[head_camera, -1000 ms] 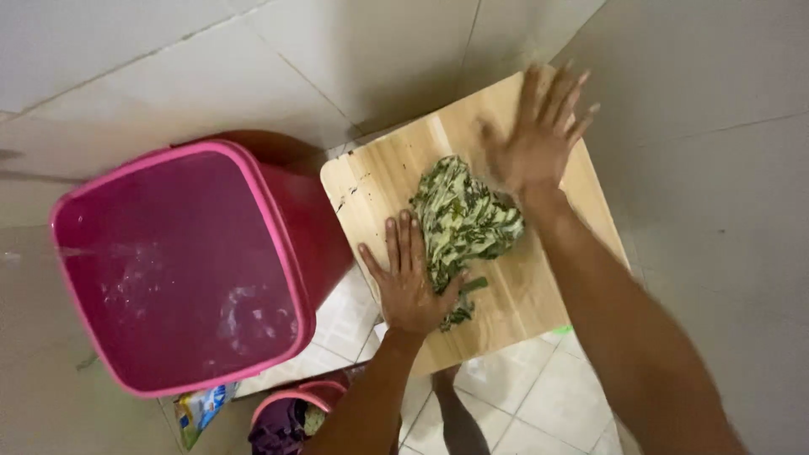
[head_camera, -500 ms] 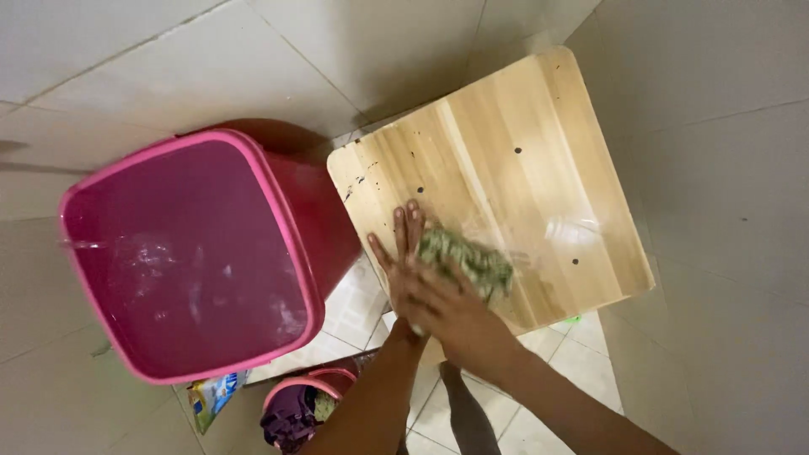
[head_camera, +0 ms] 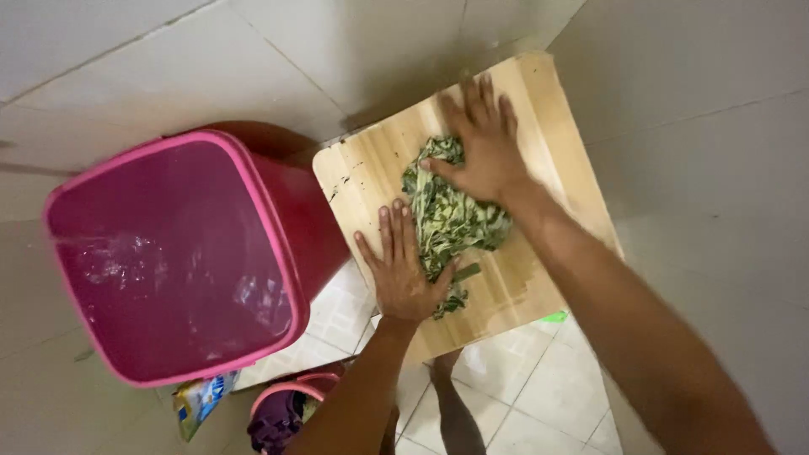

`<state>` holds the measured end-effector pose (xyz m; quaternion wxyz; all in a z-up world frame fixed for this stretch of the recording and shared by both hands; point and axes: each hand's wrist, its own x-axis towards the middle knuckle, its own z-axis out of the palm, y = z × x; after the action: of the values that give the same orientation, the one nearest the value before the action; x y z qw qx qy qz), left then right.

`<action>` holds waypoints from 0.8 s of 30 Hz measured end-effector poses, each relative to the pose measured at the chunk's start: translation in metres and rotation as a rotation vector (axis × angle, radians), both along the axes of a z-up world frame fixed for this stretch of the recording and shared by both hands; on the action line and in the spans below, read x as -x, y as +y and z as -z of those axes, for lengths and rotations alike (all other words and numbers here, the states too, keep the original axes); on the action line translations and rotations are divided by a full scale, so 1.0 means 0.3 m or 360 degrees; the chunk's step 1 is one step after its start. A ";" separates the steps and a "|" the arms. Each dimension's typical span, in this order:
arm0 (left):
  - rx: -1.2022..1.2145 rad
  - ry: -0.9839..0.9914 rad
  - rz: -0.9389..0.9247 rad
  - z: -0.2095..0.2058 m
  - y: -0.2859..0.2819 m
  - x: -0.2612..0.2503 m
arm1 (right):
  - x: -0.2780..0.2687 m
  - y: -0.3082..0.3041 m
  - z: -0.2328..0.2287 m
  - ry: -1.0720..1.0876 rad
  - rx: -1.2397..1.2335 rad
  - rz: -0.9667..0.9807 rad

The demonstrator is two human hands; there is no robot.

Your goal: Hand washing several items of clothing using a bucket of water and a wooden board for scrubbing.

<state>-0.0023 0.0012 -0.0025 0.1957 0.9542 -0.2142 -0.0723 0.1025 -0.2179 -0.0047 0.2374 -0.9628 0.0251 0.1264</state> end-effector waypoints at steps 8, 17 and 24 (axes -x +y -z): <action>0.0190 -0.0109 0.0039 0.007 0.002 0.009 | 0.260 0.020 -0.182 0.0165 -0.0926 0.0185; 0.0797 0.0124 -0.0169 -0.063 0.020 -0.016 | 0.289 -0.027 -0.502 0.0032 -0.0656 -0.0010; 0.2048 0.0336 -0.0678 -0.369 -0.009 -0.096 | 0.312 -0.031 -0.607 -0.0873 -0.0886 -0.0037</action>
<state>0.0266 -0.0015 0.1083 0.7535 0.6572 -0.0019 0.0169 0.0090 -0.2273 0.1775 0.4859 -0.8599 -0.0853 -0.1309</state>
